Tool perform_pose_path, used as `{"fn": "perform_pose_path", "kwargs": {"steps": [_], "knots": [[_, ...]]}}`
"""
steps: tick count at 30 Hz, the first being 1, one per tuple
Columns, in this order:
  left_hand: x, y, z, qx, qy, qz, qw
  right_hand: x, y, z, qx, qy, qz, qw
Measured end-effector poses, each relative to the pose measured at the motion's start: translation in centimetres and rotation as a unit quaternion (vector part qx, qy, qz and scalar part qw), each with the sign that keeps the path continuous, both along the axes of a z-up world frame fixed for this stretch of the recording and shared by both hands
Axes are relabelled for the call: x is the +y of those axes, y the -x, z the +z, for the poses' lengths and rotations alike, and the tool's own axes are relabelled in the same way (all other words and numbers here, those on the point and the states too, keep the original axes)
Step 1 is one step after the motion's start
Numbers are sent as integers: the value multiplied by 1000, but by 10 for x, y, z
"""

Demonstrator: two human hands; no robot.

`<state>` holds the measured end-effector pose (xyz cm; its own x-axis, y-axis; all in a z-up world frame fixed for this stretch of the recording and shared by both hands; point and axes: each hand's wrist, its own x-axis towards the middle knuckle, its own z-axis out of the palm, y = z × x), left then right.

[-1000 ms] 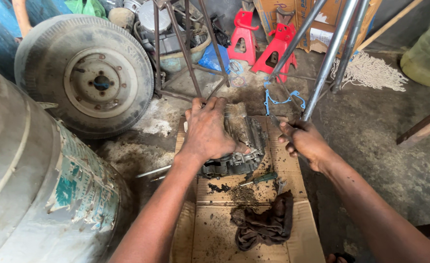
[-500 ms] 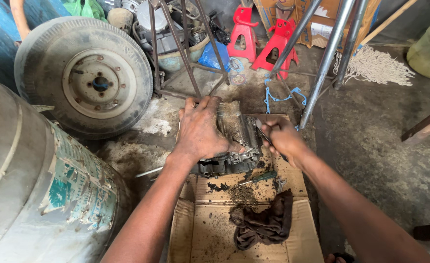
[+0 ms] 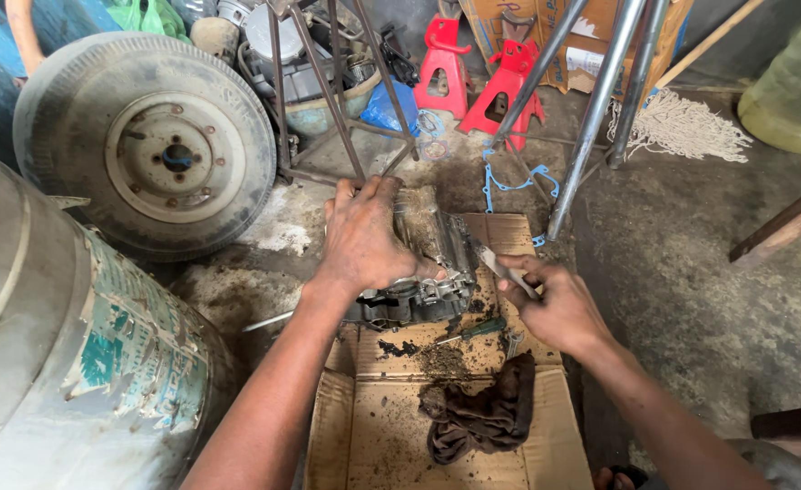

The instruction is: The person cleans a metallic engine part by scraping off grime with a metal file and a screwdriver. They repeatedly scrape the surface and wipe away debris with a rag, working over a cardboard sheet in a cluttered workshop.

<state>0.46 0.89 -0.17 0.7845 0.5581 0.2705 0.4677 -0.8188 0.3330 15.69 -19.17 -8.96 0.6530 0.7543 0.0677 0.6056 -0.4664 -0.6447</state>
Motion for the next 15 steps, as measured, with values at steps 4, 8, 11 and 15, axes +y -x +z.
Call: {"fn": "perform_pose_path", "kwargs": {"steps": [4, 8, 11, 15], "knots": [[-1, 3, 3, 7, 4, -2, 1000, 2, 24, 31, 94, 108, -60, 988], [-3, 5, 0, -1, -3, -10, 1000, 22, 22, 26, 116, 58, -46, 991], [-3, 4, -2, 6, -6, -9, 1000, 23, 5, 8, 166, -17, -25, 986], [1, -1, -3, -1, -19, -10, 1000, 2, -10, -13, 191, -31, 26, 981]]}}
